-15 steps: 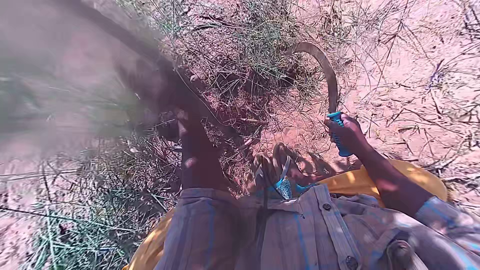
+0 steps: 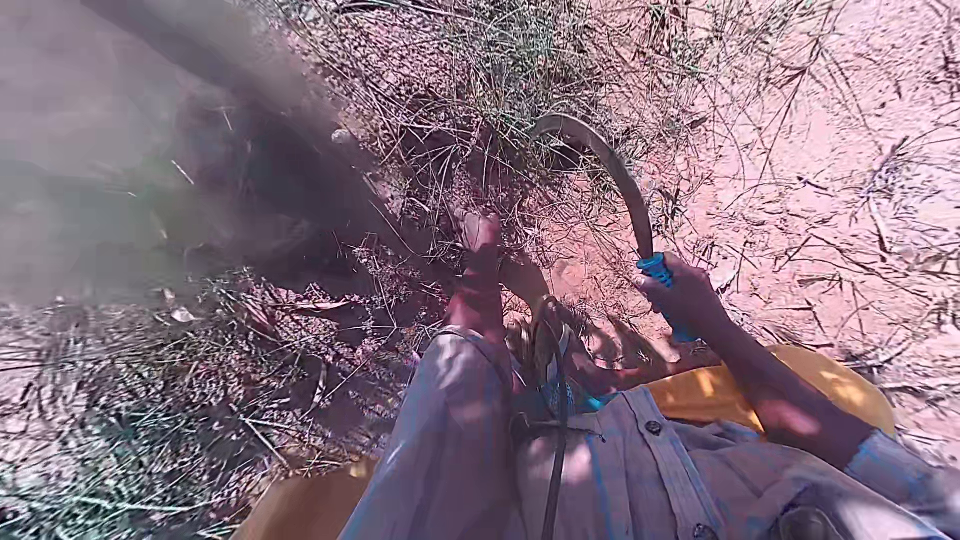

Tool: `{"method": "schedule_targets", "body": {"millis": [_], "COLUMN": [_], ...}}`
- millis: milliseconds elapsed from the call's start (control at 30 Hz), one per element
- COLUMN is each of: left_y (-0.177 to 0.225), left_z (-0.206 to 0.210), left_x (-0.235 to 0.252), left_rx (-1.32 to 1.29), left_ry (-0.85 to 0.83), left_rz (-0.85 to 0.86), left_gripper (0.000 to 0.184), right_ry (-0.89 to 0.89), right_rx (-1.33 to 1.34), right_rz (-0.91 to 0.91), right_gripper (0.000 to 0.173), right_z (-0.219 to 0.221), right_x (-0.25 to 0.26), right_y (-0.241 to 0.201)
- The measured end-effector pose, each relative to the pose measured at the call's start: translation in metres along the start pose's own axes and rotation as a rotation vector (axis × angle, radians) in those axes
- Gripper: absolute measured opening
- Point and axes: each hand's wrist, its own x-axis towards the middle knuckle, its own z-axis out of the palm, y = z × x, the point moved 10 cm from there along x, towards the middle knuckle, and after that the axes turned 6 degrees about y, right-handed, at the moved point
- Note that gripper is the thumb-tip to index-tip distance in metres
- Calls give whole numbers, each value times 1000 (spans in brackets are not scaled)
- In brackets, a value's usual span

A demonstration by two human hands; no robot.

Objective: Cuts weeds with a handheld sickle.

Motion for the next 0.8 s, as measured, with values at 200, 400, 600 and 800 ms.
{"method": "schedule_targets", "body": {"millis": [200, 400, 600, 800], "left_y": [-35, -59, -6, -52], "left_z": [17, -2, -52, -14], "left_x": [55, 64, -16, 60], "left_rx": [-253, -125, -15, -75], "left_ry": [38, 23, -122, 23], "left_rz": [69, 184, 147, 271], "left_gripper": [45, 46, 44, 51], "right_ry": [-127, -278, -406, -433], "right_rx": [-47, 84, 145, -3], "right_rz": [-108, -52, 14, -2], "right_gripper": [40, 41, 37, 40], "right_z": [32, 59, 100, 139], "right_x": [18, 10, 31, 55], "right_y": [8, 10, -42, -65]}}
